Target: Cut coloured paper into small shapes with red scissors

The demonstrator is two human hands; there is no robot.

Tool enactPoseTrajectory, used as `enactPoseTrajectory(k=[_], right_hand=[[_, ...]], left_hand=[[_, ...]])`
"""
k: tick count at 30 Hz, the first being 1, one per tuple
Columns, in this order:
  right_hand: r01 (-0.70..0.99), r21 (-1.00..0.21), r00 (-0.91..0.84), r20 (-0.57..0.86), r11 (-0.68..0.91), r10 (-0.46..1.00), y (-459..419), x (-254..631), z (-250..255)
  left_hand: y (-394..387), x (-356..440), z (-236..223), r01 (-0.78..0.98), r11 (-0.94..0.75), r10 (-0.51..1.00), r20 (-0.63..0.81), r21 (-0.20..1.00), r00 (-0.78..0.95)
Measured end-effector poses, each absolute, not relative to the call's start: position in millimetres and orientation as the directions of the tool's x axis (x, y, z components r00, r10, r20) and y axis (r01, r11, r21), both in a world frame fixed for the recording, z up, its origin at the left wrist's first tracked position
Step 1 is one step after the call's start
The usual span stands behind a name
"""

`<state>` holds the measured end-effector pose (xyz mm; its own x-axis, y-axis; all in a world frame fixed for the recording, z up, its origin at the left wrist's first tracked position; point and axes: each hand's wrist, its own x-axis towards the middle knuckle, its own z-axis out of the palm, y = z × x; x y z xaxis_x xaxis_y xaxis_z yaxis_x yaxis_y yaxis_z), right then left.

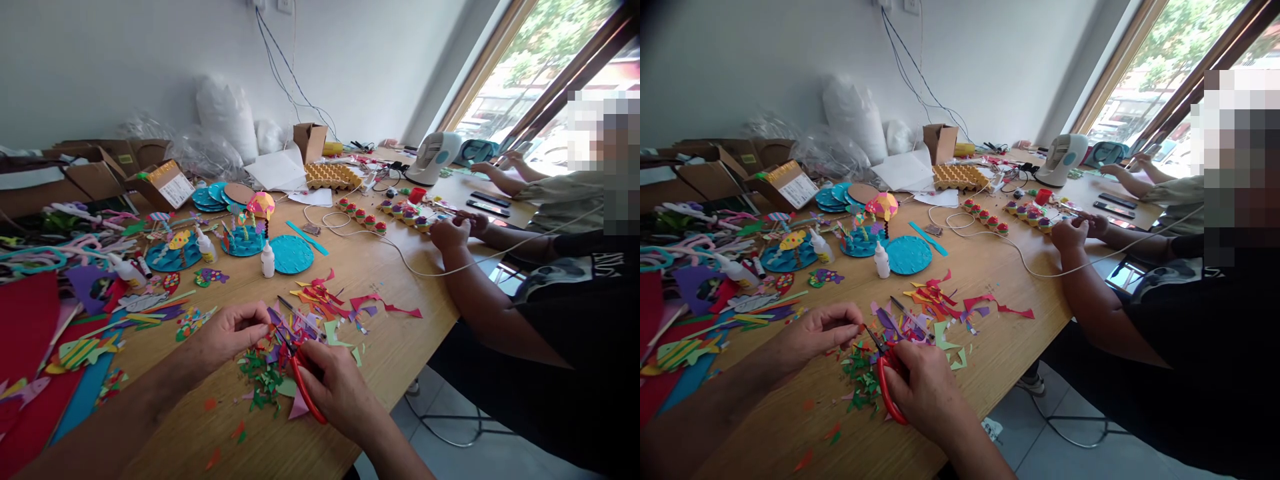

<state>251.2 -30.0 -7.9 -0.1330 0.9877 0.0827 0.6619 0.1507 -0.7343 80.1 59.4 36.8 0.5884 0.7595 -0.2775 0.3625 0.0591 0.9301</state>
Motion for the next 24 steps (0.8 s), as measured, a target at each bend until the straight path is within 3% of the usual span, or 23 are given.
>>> enactPoseTrajectory(k=[13,16,19,24], right_hand=[[0.688,-0.717,-0.137,0.016,0.107,0.990,-31.8,255.9,-10.9],[0.757,-0.648,-0.161,-0.066,0.080,0.985,-30.5,259.8,-9.8],[0.825,-0.562,-0.158,-0.137,0.055,0.978,-28.6,264.0,-9.5],[0.859,-0.510,-0.154,-0.182,0.041,0.971,-26.6,265.0,-10.1]], left_hand=[[68.9,71.2,36.8,0.465,-0.100,0.727,-0.255,0.879,0.638],[82.2,54.8,33.8,0.587,-0.195,0.724,-0.289,0.786,0.626],[99.6,27.5,28.6,0.702,-0.368,0.734,-0.272,0.610,0.622],[119.0,-23.1,11.9,0.783,-0.383,0.765,-0.307,0.489,0.566]])
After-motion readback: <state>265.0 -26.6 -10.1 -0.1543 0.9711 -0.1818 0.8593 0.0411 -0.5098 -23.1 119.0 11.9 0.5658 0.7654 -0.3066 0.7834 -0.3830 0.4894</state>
